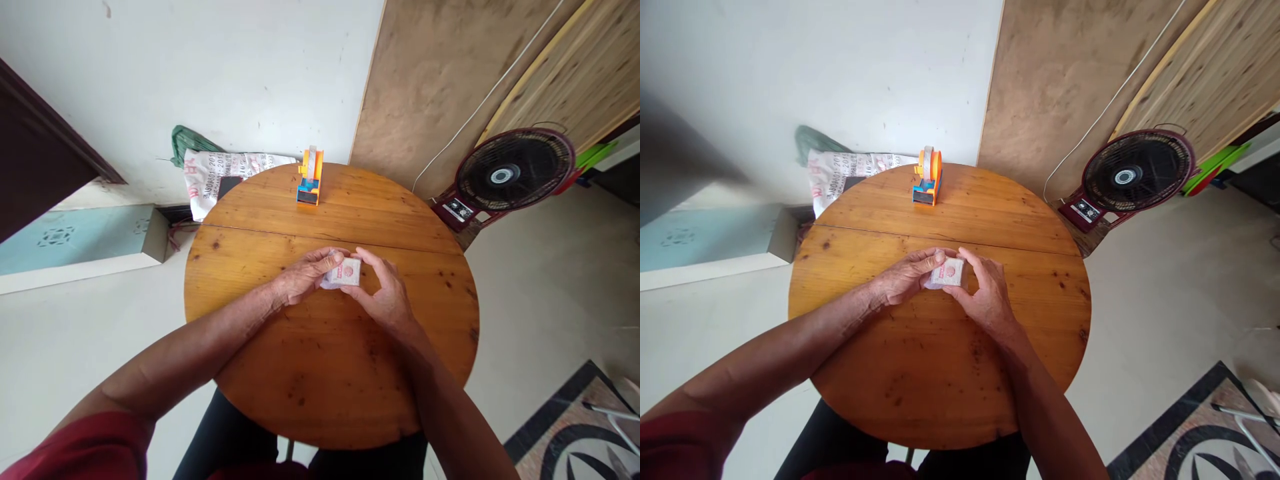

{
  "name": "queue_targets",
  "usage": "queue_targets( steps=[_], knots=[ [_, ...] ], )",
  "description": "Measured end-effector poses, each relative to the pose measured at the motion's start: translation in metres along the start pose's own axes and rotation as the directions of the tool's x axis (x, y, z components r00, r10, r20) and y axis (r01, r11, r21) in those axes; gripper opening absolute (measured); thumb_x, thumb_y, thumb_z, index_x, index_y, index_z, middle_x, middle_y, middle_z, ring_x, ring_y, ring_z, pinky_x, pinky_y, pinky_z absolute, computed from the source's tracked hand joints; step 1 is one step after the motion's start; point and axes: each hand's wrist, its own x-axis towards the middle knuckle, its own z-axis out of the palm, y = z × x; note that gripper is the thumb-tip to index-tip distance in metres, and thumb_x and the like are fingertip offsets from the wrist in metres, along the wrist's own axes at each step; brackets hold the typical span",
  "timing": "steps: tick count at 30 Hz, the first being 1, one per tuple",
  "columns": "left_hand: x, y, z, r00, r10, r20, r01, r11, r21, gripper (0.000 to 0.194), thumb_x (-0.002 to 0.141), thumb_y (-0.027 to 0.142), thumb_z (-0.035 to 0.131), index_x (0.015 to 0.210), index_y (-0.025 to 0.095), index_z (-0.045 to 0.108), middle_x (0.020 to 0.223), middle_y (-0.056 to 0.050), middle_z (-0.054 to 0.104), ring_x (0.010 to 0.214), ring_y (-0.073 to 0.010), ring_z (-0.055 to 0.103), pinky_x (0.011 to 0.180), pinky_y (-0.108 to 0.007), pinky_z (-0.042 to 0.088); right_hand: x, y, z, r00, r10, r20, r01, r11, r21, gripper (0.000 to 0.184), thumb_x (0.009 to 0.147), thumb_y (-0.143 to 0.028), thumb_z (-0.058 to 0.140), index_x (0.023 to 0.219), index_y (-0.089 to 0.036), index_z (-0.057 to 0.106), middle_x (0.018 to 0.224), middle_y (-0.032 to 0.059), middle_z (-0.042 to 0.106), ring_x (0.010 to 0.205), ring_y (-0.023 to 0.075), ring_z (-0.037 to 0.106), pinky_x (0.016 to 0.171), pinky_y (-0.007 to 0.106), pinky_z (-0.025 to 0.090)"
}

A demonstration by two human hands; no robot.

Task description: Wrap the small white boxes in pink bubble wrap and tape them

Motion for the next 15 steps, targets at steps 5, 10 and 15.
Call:
queue_targets(
  steps=[5,10,15],
  knots=[
    [0.004,-0.003,-0.006,0.992,0.112,-0.061,-0.102,0.984,0.143,0.052,0.072,0.054,0.083,0.102,0.014,0.074,0.096,-0.007,0.074,0.079,-0.0156,0.064,0.071,-0.026,0.045,-0.001,0.008,0.008,0.994,0.085,0.064,-0.088,0.996,0.034,0.058,0.081,-0.038,0.075,0.136,-0.030,0.059,0.125,0.0082,0.073,0.115,0.0310,0.068,0.101,0.053,0.053],
    [0.008,-0.005,-0.011,0.962,0.216,-0.166,-0.185,0.965,0.187,0.045,0.071,0.036,0.085,0.109,0.016,0.069,0.108,-0.007,0.073,0.088,-0.0170,0.065,0.079,-0.028,0.049,-0.002,0.015,0.013,0.968,0.224,0.116,-0.229,0.973,0.035,0.059,0.080,-0.036,0.073,0.136,-0.027,0.058,0.132,0.0109,0.069,0.119,0.0324,0.067,0.103,0.057,0.051],
    [0.010,-0.008,-0.014,0.963,0.234,-0.131,-0.204,0.956,0.212,0.048,0.070,0.027,0.083,0.113,0.017,0.066,0.108,-0.006,0.073,0.089,-0.0177,0.066,0.080,-0.028,0.051,0.001,0.014,0.009,0.960,0.212,0.181,-0.217,0.976,0.010,0.064,0.079,-0.033,0.072,0.140,-0.027,0.054,0.135,0.0120,0.067,0.123,0.0325,0.064,0.106,0.058,0.047]
  ],
)
